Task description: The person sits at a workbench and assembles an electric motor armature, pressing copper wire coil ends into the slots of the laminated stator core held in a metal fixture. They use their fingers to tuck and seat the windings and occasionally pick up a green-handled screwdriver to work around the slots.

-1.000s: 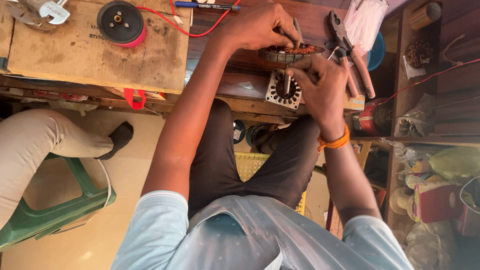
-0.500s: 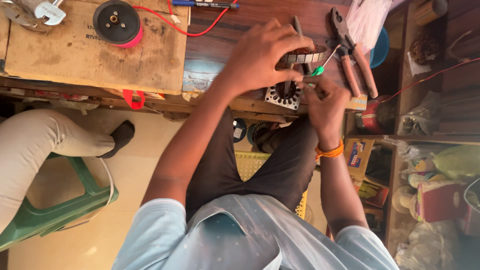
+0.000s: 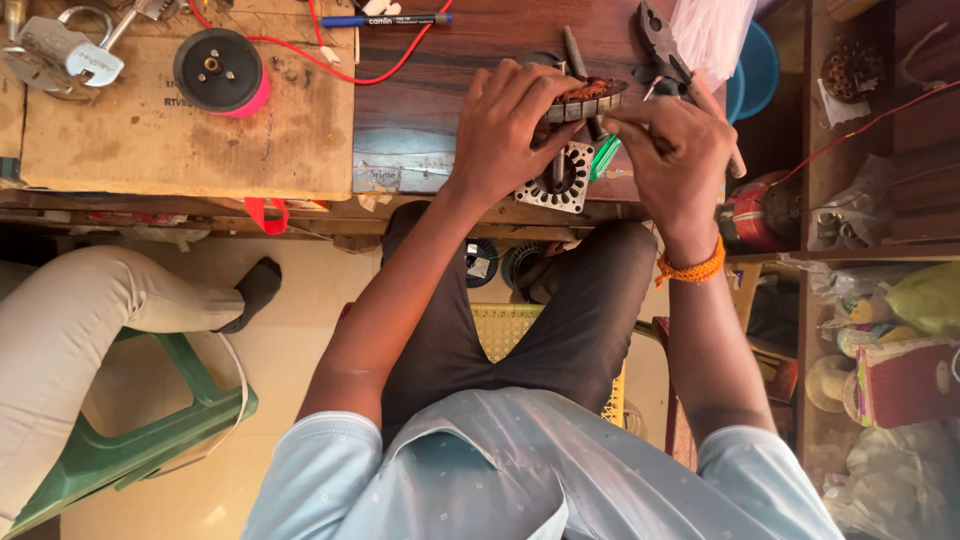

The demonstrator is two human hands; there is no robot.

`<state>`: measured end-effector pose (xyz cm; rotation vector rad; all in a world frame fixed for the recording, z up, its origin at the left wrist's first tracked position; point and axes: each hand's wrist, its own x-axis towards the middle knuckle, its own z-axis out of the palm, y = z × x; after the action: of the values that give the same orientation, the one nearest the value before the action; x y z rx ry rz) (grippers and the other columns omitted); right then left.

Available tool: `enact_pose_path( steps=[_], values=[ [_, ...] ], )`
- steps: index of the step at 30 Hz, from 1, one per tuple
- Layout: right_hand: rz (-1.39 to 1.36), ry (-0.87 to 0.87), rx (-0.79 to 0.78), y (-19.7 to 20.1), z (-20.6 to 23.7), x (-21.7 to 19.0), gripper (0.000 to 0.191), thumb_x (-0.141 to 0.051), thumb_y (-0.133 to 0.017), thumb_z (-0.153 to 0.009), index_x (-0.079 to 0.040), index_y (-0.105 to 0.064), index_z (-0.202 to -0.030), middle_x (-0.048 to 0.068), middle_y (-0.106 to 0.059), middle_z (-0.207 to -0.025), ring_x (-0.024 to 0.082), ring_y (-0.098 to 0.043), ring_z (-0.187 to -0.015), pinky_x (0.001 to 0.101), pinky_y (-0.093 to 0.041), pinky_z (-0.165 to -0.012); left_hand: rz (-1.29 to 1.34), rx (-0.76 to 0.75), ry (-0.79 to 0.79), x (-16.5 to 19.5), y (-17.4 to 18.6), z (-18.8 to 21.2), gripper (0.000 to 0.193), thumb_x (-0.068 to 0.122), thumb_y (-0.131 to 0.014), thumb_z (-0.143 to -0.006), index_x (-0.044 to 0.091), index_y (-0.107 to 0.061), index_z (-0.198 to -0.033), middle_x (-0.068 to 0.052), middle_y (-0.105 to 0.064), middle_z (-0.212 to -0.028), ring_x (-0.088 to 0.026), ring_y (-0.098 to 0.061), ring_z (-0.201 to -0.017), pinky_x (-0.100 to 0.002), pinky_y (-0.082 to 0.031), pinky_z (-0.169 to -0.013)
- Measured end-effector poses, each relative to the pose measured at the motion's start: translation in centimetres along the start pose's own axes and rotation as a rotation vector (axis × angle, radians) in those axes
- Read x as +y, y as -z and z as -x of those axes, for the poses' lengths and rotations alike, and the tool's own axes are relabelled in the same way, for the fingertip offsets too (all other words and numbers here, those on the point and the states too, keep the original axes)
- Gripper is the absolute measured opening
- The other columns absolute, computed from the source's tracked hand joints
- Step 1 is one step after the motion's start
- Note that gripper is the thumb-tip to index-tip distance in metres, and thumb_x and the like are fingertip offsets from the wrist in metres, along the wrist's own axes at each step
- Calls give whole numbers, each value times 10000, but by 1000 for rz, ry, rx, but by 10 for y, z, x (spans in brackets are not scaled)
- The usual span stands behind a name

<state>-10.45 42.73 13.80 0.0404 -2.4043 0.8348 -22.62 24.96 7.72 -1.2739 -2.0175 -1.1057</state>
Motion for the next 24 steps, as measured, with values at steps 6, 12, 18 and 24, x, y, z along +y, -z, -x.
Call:
enact_pose_path(
  steps=[6,12,18,24],
  values=[
    [-16,52,-22,-4,-22,11,127,0,-849,-1000,1,-723,-991,65,-685,-801,102,-464,-620,272,-387,-594,-13,-13,33,4,0,-2,509,264,-897,-847,152,-651,-1279,29,-641,-1174,-197,-585,-1057,-393,-421,-867],
    [-58,162,-102,-17,-50,35,96,41,-800,-986,19,-708,-976,73,-683,-826,80,-557,-662,253,-421,-581,63,-21,203,12,5,-9,439,466,-781,-932,135,-688,-1205,-9,-713,-1105,-212,-622,-992,-411,-446,-854],
    [69,223,-83,-15,-61,47,143,25,-854,-978,23,-715,-941,68,-645,-796,100,-501,-643,273,-387,-593,317,-154,438,-16,-15,-48,452,394,-809,-834,64,-739,-1135,-83,-750,-876,-244,-689,-817,-413,-518,-729],
    [-5,59,-96,-11,-59,40,161,-6,-864,-984,33,-712,-944,39,-583,-712,83,-474,-615,272,-362,-562,677,-376,430,-42,-29,-52,216,132,-779,-902,71,-769,-1109,-49,-770,-884,-109,-696,-793,-305,-550,-738]
  ],
)
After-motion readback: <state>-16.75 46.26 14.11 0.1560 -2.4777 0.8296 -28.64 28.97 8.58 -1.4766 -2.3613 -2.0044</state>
